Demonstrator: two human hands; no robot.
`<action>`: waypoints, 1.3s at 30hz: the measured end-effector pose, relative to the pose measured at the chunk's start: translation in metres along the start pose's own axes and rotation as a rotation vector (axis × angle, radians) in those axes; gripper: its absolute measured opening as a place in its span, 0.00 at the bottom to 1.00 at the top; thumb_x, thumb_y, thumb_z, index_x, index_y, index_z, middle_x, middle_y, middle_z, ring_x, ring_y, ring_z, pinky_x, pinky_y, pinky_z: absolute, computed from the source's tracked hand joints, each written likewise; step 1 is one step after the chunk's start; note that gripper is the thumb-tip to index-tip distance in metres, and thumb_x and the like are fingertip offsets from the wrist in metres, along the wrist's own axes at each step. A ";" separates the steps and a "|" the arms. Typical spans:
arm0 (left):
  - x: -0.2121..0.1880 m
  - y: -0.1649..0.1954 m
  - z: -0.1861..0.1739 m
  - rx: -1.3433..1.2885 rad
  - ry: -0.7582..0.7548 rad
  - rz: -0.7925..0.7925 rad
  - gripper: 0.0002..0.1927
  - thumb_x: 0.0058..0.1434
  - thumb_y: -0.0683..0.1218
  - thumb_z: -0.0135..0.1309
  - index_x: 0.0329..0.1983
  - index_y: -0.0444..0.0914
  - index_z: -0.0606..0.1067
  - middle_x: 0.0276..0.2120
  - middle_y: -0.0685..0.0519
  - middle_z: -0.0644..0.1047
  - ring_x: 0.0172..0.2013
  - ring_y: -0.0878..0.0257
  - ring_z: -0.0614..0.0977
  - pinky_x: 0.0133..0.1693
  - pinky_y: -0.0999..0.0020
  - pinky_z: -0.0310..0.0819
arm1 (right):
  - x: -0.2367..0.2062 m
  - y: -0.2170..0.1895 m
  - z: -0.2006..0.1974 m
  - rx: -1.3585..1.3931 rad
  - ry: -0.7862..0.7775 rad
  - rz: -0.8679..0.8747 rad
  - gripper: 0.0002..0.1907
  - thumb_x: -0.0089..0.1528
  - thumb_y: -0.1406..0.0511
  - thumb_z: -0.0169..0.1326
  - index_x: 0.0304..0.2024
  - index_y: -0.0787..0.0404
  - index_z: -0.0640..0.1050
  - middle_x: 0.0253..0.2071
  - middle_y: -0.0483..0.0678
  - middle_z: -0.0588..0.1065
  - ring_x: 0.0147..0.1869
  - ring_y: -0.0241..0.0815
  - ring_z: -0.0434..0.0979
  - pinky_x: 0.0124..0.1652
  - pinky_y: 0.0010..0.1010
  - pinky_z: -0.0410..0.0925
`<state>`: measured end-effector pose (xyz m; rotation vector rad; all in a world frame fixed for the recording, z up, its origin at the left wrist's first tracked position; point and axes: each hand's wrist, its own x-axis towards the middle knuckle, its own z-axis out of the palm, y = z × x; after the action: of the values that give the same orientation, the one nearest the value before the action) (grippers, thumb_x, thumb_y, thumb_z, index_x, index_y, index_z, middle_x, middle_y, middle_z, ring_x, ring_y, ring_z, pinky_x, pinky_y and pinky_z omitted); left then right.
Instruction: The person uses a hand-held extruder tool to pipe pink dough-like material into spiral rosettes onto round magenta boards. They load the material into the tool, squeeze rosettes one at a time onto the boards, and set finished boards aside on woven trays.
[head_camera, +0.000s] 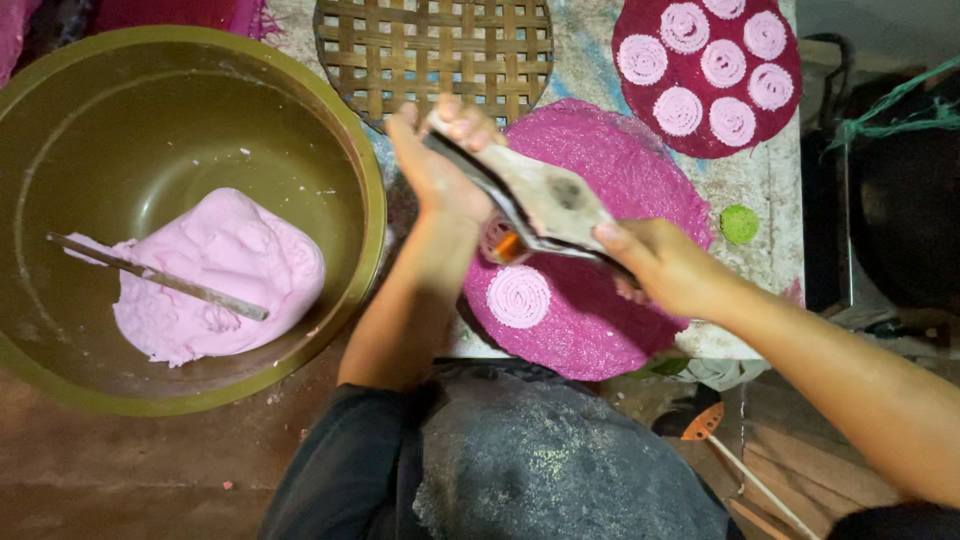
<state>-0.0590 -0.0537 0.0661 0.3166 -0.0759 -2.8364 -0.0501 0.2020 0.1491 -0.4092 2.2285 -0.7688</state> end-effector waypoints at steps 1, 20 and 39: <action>0.002 -0.011 -0.001 -0.025 0.046 -0.001 0.23 0.66 0.63 0.35 0.23 0.44 0.63 0.17 0.59 0.61 0.20 0.64 0.62 0.29 0.64 0.57 | -0.002 0.002 -0.007 -0.044 0.017 0.044 0.36 0.67 0.42 0.36 0.32 0.66 0.78 0.19 0.46 0.74 0.22 0.39 0.75 0.26 0.34 0.71; 0.009 0.005 -0.013 0.087 -0.011 0.025 0.20 0.64 0.61 0.36 0.21 0.45 0.60 0.15 0.59 0.60 0.19 0.63 0.61 0.26 0.62 0.55 | 0.008 0.004 0.020 0.051 0.042 -0.024 0.36 0.69 0.42 0.38 0.40 0.69 0.79 0.19 0.47 0.72 0.22 0.38 0.74 0.25 0.33 0.68; -0.031 -0.013 -0.065 1.234 -0.442 -0.308 0.25 0.71 0.44 0.42 0.70 0.33 0.66 0.48 0.49 0.77 0.44 0.61 0.77 0.47 0.67 0.73 | -0.049 0.086 0.001 0.306 0.158 -0.078 0.24 0.69 0.49 0.42 0.41 0.61 0.78 0.20 0.43 0.68 0.22 0.33 0.66 0.24 0.27 0.60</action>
<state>-0.0187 -0.0340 0.0079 -0.1008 -1.9980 -2.6689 -0.0213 0.2917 0.1204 -0.2944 2.1990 -1.2002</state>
